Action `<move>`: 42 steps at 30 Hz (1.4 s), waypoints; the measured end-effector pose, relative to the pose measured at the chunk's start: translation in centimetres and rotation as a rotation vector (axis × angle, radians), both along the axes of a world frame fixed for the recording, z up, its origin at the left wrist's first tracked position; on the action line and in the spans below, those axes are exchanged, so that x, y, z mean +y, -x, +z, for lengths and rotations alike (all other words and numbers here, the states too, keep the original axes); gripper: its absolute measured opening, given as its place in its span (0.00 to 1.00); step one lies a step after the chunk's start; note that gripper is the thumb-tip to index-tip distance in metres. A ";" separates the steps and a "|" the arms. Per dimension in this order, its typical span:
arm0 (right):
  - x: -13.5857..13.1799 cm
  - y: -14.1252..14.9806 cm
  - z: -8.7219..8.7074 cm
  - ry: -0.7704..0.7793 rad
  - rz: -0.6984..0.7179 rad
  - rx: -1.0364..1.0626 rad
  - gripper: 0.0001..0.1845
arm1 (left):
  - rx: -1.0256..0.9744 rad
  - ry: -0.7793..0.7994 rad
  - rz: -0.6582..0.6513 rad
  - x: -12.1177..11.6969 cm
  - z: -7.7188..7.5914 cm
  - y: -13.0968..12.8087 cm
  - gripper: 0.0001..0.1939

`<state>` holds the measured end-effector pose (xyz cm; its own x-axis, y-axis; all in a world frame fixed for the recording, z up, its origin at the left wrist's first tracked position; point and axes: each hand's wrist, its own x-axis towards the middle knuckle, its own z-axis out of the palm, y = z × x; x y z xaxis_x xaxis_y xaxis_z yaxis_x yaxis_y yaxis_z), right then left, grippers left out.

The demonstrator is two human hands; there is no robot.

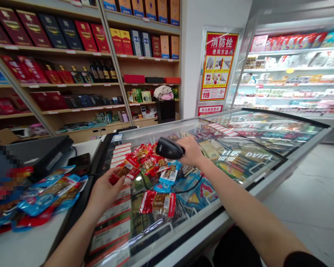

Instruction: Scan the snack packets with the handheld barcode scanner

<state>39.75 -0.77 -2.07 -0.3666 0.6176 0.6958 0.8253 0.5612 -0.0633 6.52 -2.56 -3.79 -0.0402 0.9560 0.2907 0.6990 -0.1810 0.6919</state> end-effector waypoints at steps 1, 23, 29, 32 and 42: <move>-0.5 0.7 -0.1 -0.016 0.026 -0.013 0.18 | -0.006 -0.016 0.029 0.1 0.1 0.2 0.21; -2.6 3.7 -1.7 0.027 0.160 -0.185 0.15 | 0.062 -0.083 0.120 -0.5 0.4 -0.3 0.19; -2.4 3.3 -2.1 0.027 0.189 -0.125 0.16 | 0.020 -0.097 0.124 -0.3 0.1 -0.1 0.21; -2.3 2.9 -2.4 0.013 0.186 -0.078 0.15 | 0.039 -0.188 0.074 -0.2 0.5 0.5 0.22; -1.4 1.5 -3.2 -0.048 0.117 -0.012 0.15 | 0.702 -0.410 0.359 1.2 3.1 12.5 0.19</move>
